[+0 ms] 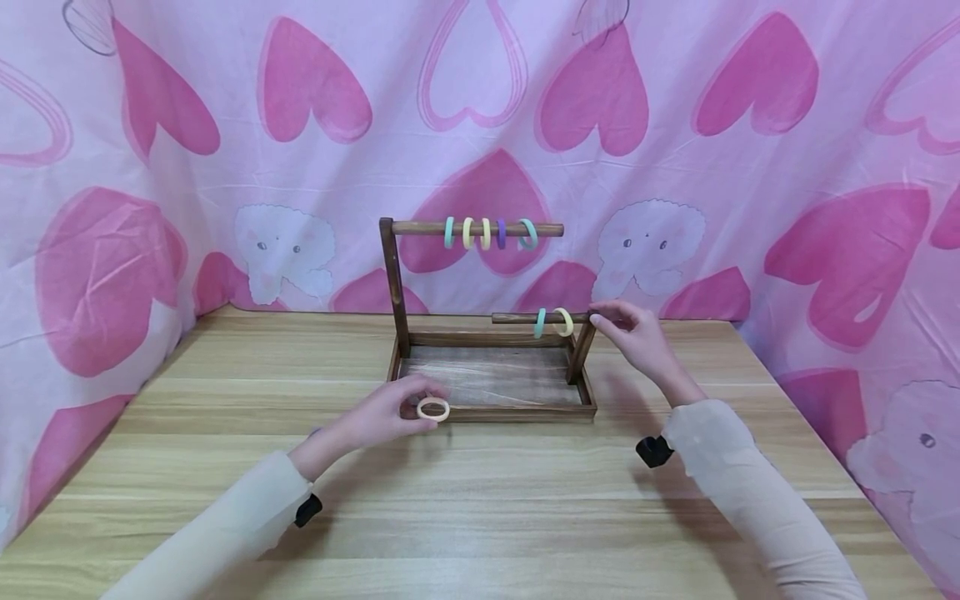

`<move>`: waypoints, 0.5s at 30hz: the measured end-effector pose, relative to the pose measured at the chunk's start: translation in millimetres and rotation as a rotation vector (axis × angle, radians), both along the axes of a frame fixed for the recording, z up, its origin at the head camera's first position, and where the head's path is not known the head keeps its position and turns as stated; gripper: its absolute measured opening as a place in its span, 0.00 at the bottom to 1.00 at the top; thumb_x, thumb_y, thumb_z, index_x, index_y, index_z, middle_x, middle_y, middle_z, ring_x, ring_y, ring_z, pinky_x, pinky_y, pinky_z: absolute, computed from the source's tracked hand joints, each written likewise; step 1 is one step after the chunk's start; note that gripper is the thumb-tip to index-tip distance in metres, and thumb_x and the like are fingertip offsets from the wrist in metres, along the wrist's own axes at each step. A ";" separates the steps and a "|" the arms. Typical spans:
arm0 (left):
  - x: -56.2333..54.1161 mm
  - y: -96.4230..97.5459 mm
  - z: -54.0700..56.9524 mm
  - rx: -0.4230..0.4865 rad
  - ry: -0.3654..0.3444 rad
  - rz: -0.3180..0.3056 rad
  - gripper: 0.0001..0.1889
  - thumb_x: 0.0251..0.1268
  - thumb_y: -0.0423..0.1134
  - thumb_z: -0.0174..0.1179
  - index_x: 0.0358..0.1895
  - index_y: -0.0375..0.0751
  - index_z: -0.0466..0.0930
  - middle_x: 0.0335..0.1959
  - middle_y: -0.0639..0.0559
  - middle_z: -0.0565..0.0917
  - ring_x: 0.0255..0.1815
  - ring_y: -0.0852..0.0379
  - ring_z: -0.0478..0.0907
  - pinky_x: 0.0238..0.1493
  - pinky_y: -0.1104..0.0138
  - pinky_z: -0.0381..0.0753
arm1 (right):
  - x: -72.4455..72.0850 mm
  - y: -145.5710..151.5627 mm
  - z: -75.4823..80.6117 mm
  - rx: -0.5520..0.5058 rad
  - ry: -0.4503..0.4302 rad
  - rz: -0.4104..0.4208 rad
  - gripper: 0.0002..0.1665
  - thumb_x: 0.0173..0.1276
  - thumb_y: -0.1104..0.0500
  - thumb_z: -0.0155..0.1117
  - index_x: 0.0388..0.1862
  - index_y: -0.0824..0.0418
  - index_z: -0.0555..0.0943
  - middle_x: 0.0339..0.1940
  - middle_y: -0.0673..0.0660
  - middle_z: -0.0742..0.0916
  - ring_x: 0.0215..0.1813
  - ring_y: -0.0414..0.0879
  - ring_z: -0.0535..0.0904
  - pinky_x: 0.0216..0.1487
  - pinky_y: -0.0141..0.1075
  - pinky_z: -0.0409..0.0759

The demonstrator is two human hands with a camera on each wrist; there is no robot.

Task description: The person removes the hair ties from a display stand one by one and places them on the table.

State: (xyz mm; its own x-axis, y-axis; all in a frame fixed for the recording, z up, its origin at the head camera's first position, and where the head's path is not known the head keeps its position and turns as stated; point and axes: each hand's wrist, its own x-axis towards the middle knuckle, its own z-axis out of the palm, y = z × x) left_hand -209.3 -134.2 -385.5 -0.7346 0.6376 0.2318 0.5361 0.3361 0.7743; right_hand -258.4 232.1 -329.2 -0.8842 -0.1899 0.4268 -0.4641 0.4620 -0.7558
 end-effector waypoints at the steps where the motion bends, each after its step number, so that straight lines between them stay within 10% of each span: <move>1: 0.5 -1.1 -1.5 0.003 0.011 -0.009 0.18 0.50 0.28 0.63 0.47 0.36 0.74 0.45 0.49 0.75 0.41 0.50 0.72 0.37 0.65 0.75 | -2.1 1.6 -2.1 0.001 0.000 0.001 0.17 0.63 0.61 0.56 0.48 0.71 0.75 0.41 0.63 0.81 0.38 0.38 0.76 0.37 0.26 0.71; 15: 12.4 -17.4 -10.1 -0.120 0.074 -0.047 0.18 0.52 0.32 0.63 0.48 0.37 0.73 0.46 0.51 0.76 0.44 0.55 0.71 0.43 0.65 0.71 | -8.4 6.6 -8.6 -0.001 -0.021 0.000 0.17 0.63 0.57 0.57 0.48 0.65 0.77 0.42 0.60 0.82 0.39 0.41 0.76 0.38 0.28 0.71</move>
